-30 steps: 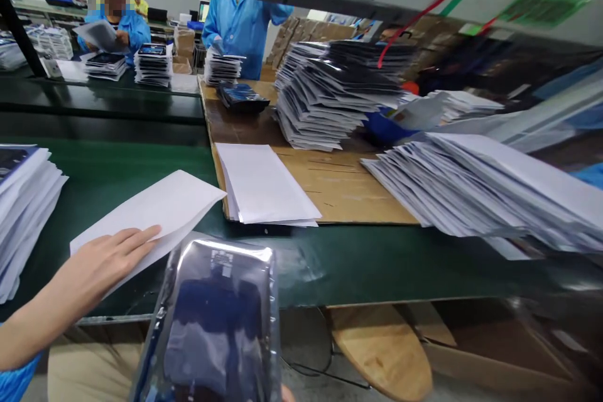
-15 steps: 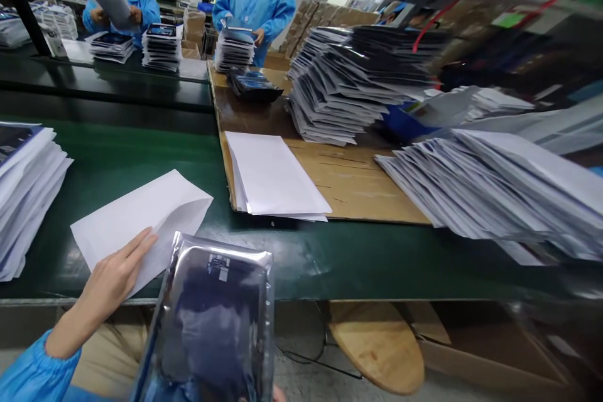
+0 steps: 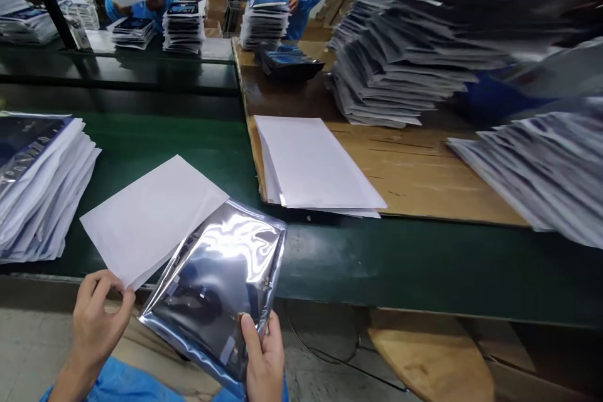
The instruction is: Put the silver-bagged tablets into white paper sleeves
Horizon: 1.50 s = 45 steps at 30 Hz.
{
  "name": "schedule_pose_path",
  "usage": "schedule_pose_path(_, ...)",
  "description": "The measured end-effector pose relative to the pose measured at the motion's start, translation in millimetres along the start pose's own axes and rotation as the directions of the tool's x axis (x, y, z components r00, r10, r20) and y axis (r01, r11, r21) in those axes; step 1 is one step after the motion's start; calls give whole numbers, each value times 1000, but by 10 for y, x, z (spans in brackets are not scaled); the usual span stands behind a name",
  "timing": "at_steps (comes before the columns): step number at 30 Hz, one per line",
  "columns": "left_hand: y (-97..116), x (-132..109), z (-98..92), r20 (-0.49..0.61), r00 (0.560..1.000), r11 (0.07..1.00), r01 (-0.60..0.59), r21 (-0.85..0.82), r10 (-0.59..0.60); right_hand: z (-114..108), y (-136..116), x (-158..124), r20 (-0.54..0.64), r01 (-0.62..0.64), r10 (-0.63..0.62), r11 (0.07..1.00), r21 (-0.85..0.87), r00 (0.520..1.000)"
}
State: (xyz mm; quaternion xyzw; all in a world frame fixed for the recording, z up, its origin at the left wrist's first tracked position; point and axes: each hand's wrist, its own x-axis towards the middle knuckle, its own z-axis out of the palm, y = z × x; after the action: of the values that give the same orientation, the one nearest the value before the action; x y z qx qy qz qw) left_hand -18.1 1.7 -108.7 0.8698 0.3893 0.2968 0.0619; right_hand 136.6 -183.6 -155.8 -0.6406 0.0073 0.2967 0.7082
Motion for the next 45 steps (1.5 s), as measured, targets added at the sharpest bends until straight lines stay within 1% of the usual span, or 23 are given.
schedule_pose_path(2,25,-42,-17,6,1000,1000,12,25,-12,43,-42,-14,-21,-64,64,998,7,998)
schedule_pose_path(4,37,-83,-23,43,999,998,31,48,-33,85,-81,-23,-17,-104,104,994,30,994)
schedule_pose_path(6,31,-124,-21,75,995,997,59,49,-63,139,-111,-29,-5,-126,126,991,54,992)
schedule_pose_path(8,19,-165,-16,98,991,996,88,26,-91,204,-126,-40,-10,-114,115,992,50,993)
schedule_pose_path(11,20,-225,-12,101,986,988,138,-63,-132,299,-127,-64,-20,-93,94,995,43,995)
schedule_pose_path(16,81,-330,-10,147,967,937,239,-256,-207,369,-95,-80,-64,-113,117,991,66,991)
schedule_pose_path(19,117,-385,1,134,944,891,328,-313,-301,377,-69,-73,-75,-121,126,990,74,989)
schedule_pose_path(21,127,-412,5,107,927,864,374,-337,-359,385,-56,-69,-79,-125,132,988,87,988)
schedule_pose_path(22,127,-422,5,85,928,864,370,-342,-364,390,-53,-69,-79,-134,142,986,100,987)
schedule_pose_path(23,122,-430,2,68,937,877,344,-336,-341,397,-52,-71,-79,-145,155,983,117,985)
schedule_pose_path(25,102,-438,-11,38,971,925,238,-297,-237,409,-54,-79,-83,-163,175,977,139,981)
schedule_pose_path(27,74,-439,-28,16,989,960,143,-239,-144,417,-54,-89,-88,-165,178,977,135,980)
schedule_pose_path(31,29,-423,-41,-96,990,978,87,-189,-107,413,-31,-103,-60,-157,163,982,103,985)
schedule_pose_path(33,24,-418,-30,-143,988,985,27,-171,-52,405,-22,-105,-54,-158,164,982,106,985)
schedule_pose_path(34,25,-419,-22,-149,989,987,-4,-160,-20,402,-24,-104,-59,-158,165,982,108,985)
schedule_pose_path(36,27,-427,-5,-138,990,989,-41,-143,21,398,-43,-102,-77,-155,164,982,107,983)
schedule_pose_path(40,23,-465,13,-82,997,987,-26,-161,13,405,-87,-107,-109,-147,156,986,82,982)
schedule_pose_path(45,96,-587,25,-30,999,956,-47,-291,40,467,-56,-174,-118,-107,114,992,63,987)
